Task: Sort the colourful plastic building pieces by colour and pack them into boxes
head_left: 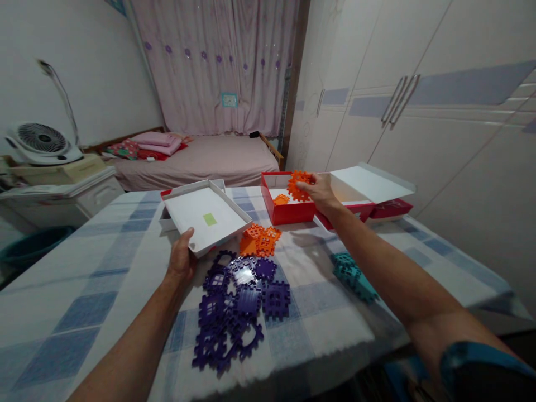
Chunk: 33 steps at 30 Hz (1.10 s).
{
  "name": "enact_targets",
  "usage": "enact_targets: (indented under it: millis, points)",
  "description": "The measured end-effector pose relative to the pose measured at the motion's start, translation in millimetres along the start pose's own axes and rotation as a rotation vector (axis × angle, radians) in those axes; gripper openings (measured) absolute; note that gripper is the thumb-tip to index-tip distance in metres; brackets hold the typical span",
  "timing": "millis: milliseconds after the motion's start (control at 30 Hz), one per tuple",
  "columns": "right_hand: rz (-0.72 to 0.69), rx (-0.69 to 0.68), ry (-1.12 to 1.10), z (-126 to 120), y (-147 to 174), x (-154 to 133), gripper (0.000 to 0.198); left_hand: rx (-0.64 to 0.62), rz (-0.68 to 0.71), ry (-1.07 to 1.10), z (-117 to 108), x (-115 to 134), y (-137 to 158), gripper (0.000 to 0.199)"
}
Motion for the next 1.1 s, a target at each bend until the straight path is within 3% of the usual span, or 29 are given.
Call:
enact_targets:
  millis: [100, 167, 200, 267, 367, 433, 500, 633, 767, 1000, 1100]
  points:
    - [0.082, 0.137, 0.282, 0, -14, -5, 0.054, 0.017, 0.007, 0.014, 1, 1, 1, 0.032]
    - [-0.002, 0.167, 0.426, 13, -1, -13, 0.051, 0.017, 0.016, 0.022, 2, 1, 0, 0.032]
    - [-0.073, 0.101, 0.446, 26, 10, -17, 0.045, 0.021, 0.024, 0.03, 3, 1, 0, 0.032]
    - [-0.197, -0.177, 0.425, 62, 36, -23, 0.04, 0.032, 0.048, 0.052, 3, 1, -1, 0.032]
    - [-0.218, -0.583, 0.459, 115, 68, -22, 0.066, 0.035, 0.072, 0.069, 2, 1, -1, 0.034]
    - [-0.165, -0.712, 0.528, 139, 75, -17, 0.085, 0.028, 0.076, 0.068, 1, 1, -1, 0.034]
    - [-0.096, -0.759, 0.586, 151, 71, -11, 0.091, 0.017, 0.077, 0.069, 1, 2, -1, 0.034]
    - [0.032, -0.795, 0.655, 158, 57, -3, 0.088, 0.013, 0.062, 0.073, 2, 2, -1, 0.034]
    - [0.057, -0.757, 0.634, 157, 54, -4, 0.074, -0.004, 0.068, 0.056, 1, 2, -3, 0.031]
    - [-0.028, -0.581, 0.286, 146, 56, -2, 0.042, 0.007, 0.066, 0.067, 1, 2, -3, 0.031]
    - [-0.051, -0.505, 0.156, 138, 61, 5, 0.037, 0.016, 0.086, 0.083, 3, 5, -1, 0.032]
Point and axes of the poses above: each hand's wrist, its own y-axis away from the middle knuckle, its own z-axis out of the palm, x = y × z, the point moved 4 cm from there along -y, towards the middle knuckle, and after that the axes turned 13 degrees about -x, right-handed, at the moved point
